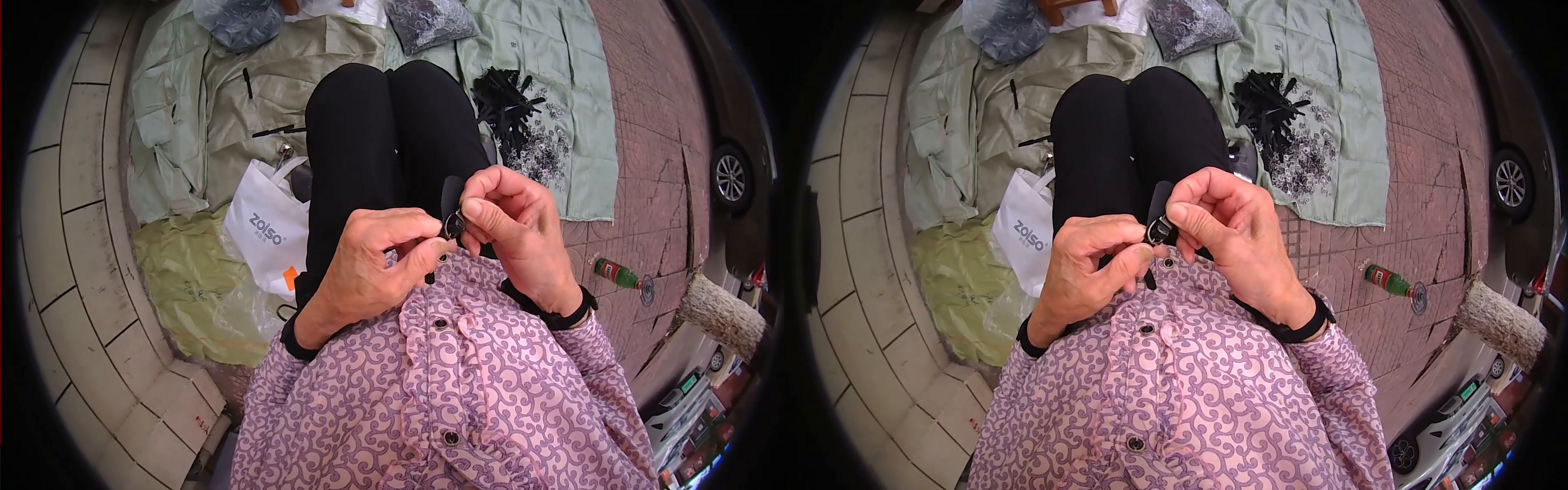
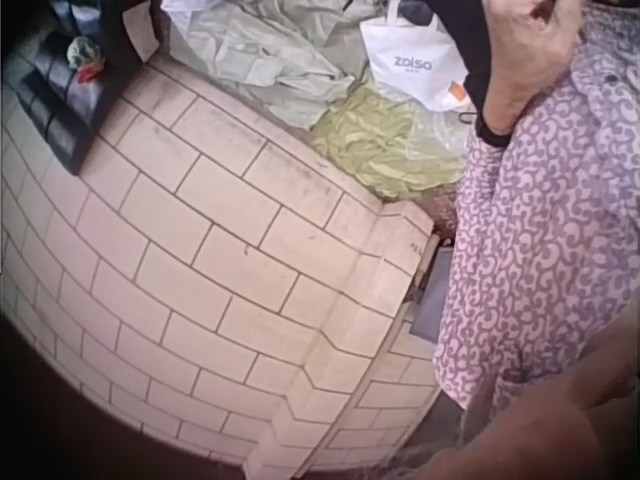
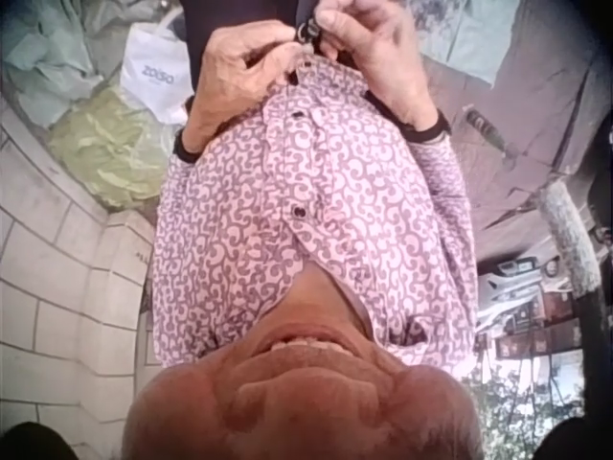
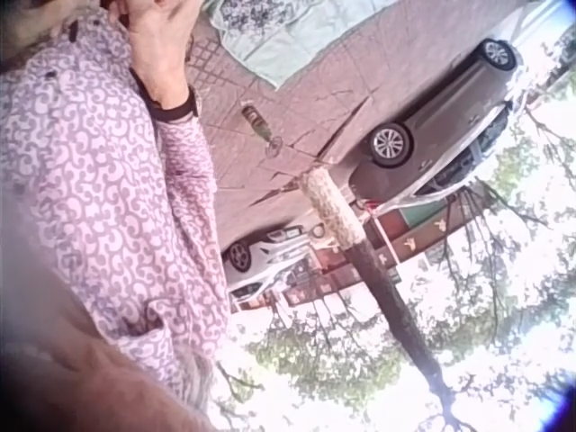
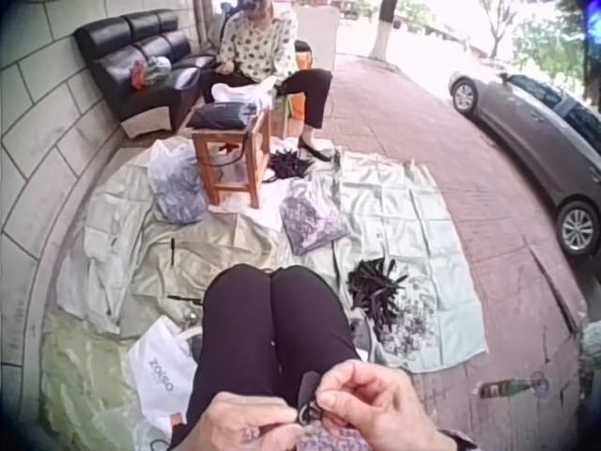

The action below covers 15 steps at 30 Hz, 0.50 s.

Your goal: Manually attaching metal buckles or fasteners to black fabric/leather shoe straps.

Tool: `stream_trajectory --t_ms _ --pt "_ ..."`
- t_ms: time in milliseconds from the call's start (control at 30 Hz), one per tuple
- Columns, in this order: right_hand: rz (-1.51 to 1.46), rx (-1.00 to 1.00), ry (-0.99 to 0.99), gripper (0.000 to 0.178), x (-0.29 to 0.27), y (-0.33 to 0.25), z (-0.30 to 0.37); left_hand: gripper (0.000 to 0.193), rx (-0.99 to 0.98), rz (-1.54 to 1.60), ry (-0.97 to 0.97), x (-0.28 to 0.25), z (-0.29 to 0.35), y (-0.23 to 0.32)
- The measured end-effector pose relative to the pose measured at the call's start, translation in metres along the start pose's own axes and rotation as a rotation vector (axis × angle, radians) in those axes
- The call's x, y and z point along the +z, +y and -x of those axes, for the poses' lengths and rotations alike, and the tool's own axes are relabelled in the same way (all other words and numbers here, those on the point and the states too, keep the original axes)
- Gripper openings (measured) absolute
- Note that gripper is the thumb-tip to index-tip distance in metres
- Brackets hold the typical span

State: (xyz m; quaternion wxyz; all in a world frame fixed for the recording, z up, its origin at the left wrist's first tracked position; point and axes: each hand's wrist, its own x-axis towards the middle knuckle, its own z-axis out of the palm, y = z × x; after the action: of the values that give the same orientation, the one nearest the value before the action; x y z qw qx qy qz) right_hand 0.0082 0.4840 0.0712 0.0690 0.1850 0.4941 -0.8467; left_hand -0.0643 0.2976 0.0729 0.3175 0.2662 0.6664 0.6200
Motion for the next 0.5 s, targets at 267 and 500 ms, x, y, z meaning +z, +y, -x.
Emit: stream_trajectory --t_ms 267,500 --pt "0.216 -0.126 0.023 0.005 0.002 0.000 0.001 0.018 -0.128 -0.002 0.031 0.004 0.005 -0.005" --pt "0.270 -0.166 0.090 0.007 0.004 0.004 0.003 0.047 -0.078 0.084 0.185 0.016 0.004 0.011"
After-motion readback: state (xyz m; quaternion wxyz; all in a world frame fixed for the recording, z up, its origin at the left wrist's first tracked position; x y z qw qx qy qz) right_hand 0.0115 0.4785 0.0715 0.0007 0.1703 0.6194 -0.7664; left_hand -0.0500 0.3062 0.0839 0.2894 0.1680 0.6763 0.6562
